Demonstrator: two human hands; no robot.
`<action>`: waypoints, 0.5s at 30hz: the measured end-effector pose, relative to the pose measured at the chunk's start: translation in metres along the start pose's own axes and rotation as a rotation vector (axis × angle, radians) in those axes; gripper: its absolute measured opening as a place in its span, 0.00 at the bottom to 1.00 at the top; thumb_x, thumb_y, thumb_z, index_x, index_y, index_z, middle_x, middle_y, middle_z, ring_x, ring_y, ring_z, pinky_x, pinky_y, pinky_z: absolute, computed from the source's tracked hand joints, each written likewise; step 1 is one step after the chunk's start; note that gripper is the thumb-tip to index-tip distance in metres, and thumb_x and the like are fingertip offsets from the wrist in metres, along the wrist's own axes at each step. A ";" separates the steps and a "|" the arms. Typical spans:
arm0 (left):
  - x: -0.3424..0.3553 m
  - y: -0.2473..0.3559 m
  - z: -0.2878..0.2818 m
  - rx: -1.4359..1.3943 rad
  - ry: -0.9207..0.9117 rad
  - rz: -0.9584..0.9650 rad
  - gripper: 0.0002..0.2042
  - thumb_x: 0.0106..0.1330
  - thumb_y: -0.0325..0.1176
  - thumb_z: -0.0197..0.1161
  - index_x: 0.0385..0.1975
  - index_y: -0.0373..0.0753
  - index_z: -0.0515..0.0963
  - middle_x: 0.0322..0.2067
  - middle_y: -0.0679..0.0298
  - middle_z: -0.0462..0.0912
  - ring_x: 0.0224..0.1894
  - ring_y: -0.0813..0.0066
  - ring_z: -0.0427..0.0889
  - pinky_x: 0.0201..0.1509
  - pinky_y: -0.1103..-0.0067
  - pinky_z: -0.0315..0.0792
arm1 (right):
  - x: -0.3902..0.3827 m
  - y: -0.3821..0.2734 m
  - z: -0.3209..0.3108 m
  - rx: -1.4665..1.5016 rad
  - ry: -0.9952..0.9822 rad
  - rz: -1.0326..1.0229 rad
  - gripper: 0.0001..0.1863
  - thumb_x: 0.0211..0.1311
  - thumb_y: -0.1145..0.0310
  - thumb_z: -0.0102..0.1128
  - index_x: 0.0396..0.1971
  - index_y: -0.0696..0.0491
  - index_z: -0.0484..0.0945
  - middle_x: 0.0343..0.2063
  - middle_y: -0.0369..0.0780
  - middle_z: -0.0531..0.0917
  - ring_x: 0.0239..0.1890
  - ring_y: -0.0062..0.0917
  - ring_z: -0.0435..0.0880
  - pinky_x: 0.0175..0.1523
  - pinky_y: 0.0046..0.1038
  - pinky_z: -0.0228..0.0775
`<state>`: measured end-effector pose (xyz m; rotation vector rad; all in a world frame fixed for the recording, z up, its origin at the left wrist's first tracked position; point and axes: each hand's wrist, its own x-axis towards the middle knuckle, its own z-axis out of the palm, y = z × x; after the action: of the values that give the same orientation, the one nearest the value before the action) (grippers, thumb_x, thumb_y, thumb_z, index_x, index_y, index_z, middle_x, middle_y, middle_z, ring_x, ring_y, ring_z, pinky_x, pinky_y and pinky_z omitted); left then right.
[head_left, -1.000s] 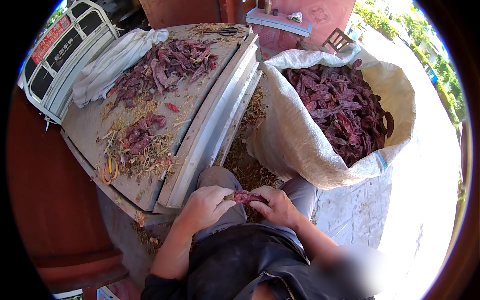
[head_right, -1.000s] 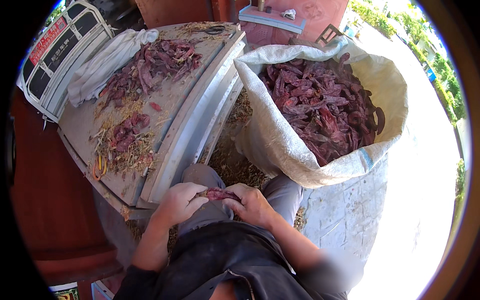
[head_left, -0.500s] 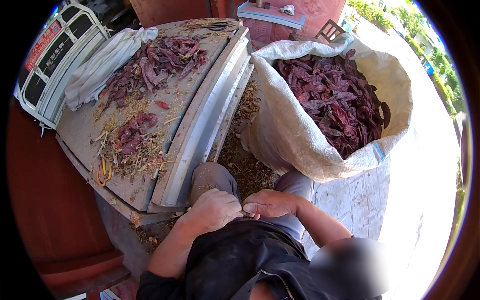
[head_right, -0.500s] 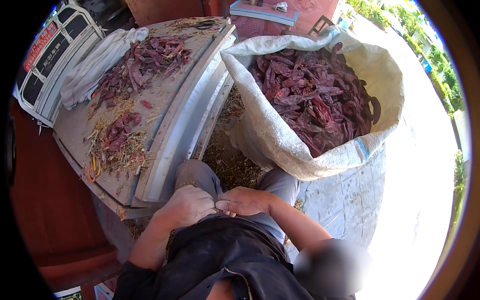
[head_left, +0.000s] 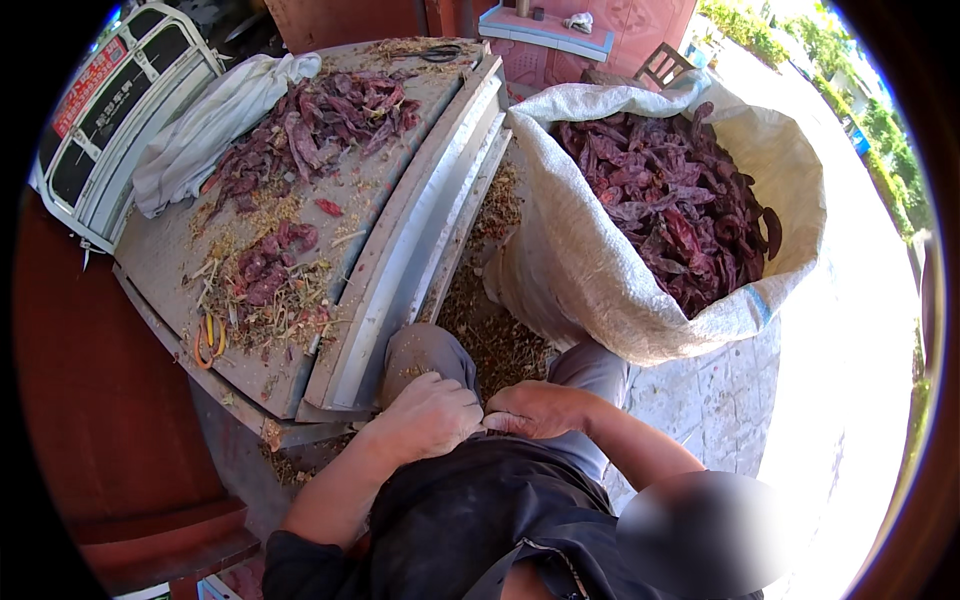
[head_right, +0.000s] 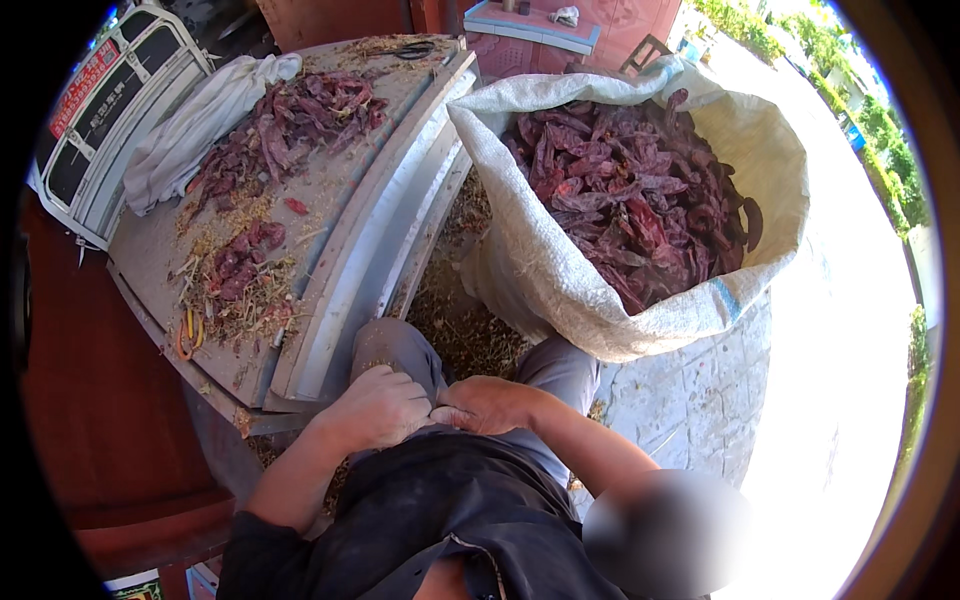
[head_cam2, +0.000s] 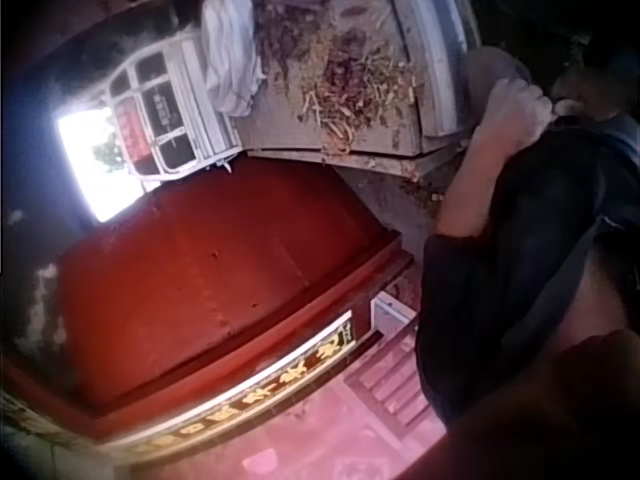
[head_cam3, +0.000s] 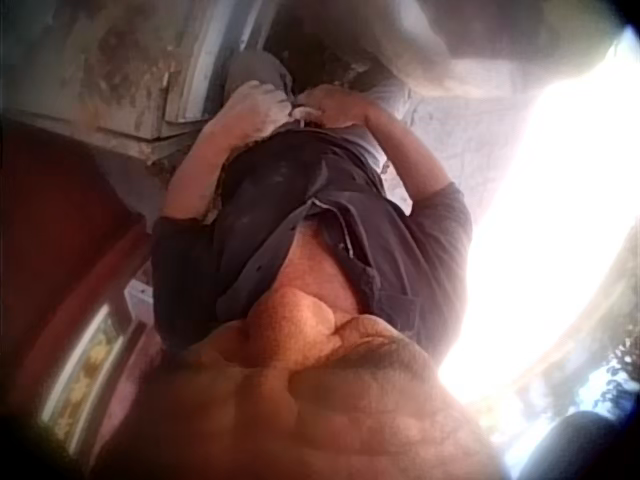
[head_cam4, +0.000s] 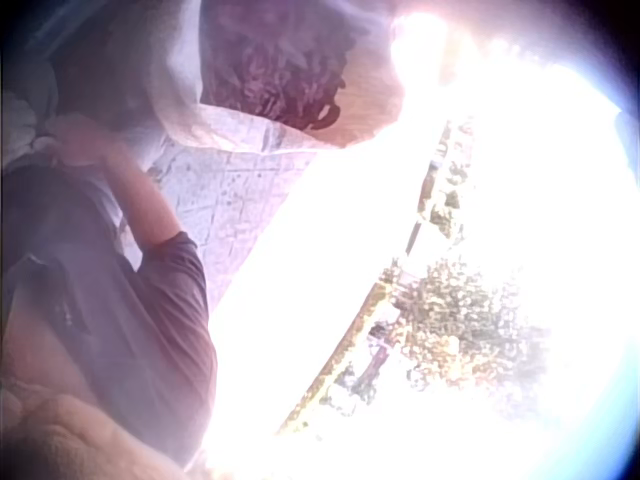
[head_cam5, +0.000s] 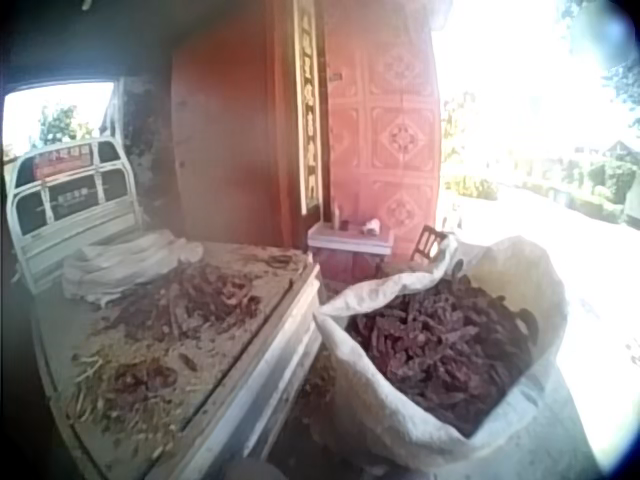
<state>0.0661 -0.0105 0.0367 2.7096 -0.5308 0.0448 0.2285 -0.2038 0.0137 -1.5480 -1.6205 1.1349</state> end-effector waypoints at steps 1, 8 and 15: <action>0.000 0.000 0.001 0.020 0.021 -0.011 0.08 0.65 0.39 0.65 0.26 0.46 0.80 0.28 0.64 0.81 0.36 0.63 0.84 0.43 0.65 0.72 | 0.000 -0.001 0.000 0.030 0.019 -0.004 0.24 0.79 0.49 0.52 0.40 0.59 0.79 0.34 0.54 0.82 0.41 0.53 0.83 0.47 0.47 0.73; 0.001 -0.003 0.012 0.119 0.220 -0.082 0.11 0.61 0.38 0.67 0.18 0.46 0.76 0.19 0.64 0.78 0.24 0.61 0.81 0.33 0.66 0.69 | 0.009 0.002 0.028 0.019 0.372 0.113 0.23 0.78 0.52 0.53 0.33 0.58 0.80 0.33 0.52 0.82 0.39 0.53 0.82 0.46 0.47 0.74; 0.007 0.003 0.028 0.168 0.268 -0.257 0.08 0.58 0.34 0.65 0.18 0.46 0.79 0.20 0.63 0.82 0.25 0.61 0.83 0.35 0.64 0.70 | 0.020 0.011 0.048 -0.013 0.603 0.260 0.21 0.76 0.53 0.57 0.32 0.57 0.80 0.28 0.53 0.81 0.37 0.53 0.82 0.44 0.47 0.73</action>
<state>0.0707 -0.0261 0.0124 2.8479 -0.1023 0.3936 0.1887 -0.1925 -0.0199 -1.9141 -1.0464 0.6747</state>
